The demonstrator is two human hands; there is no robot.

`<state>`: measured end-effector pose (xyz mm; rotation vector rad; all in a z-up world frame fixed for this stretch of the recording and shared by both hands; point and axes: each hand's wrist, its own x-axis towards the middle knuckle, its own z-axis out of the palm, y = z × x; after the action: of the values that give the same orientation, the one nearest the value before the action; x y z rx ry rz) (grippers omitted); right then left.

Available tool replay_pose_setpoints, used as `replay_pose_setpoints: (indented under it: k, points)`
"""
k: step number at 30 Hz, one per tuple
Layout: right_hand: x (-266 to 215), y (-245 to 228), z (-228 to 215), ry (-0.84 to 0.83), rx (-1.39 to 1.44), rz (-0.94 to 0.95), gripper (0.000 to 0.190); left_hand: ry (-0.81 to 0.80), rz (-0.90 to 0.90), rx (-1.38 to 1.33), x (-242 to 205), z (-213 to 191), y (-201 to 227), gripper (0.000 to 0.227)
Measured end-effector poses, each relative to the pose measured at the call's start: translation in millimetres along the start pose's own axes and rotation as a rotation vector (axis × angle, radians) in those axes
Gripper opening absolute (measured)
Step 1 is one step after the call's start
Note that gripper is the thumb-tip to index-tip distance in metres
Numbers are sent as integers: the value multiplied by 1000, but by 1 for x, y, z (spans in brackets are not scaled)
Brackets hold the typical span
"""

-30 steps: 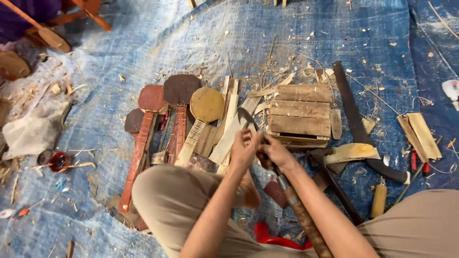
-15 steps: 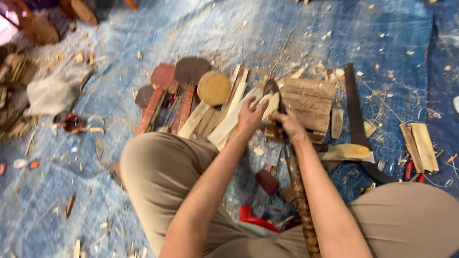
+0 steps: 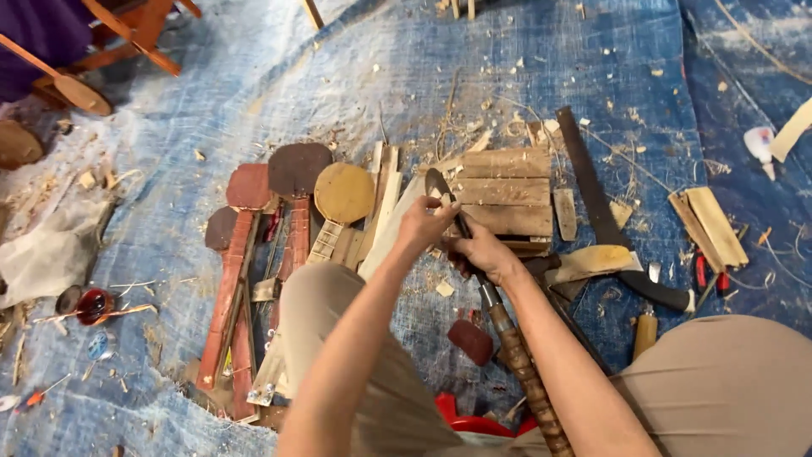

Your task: Shaving a piece of wood with a curved blade to shape it, surrounded by unfinished string instruments.

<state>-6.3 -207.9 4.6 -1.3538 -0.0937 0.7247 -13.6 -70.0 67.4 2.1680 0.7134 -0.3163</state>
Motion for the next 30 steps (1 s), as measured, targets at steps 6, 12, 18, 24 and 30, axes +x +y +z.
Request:
replay_pose_setpoints:
  k: [6,12,18,24,30]
  points:
    - [-17,-17,17,67,7,79,47,-218,168,262,-35,-108,15,62]
    - [-11,-28,-6,193,-93,106,23,493,419,113,-7,-145,-151,22]
    - [-18,-24,-8,203,42,131,10,219,-69,85,-72,15,-380,50]
    - [-22,-30,-12,72,81,185,27,163,-100,-551,-65,104,-483,50]
    - [-23,-33,-13,87,80,205,36,-7,-501,-298,-118,74,-462,52]
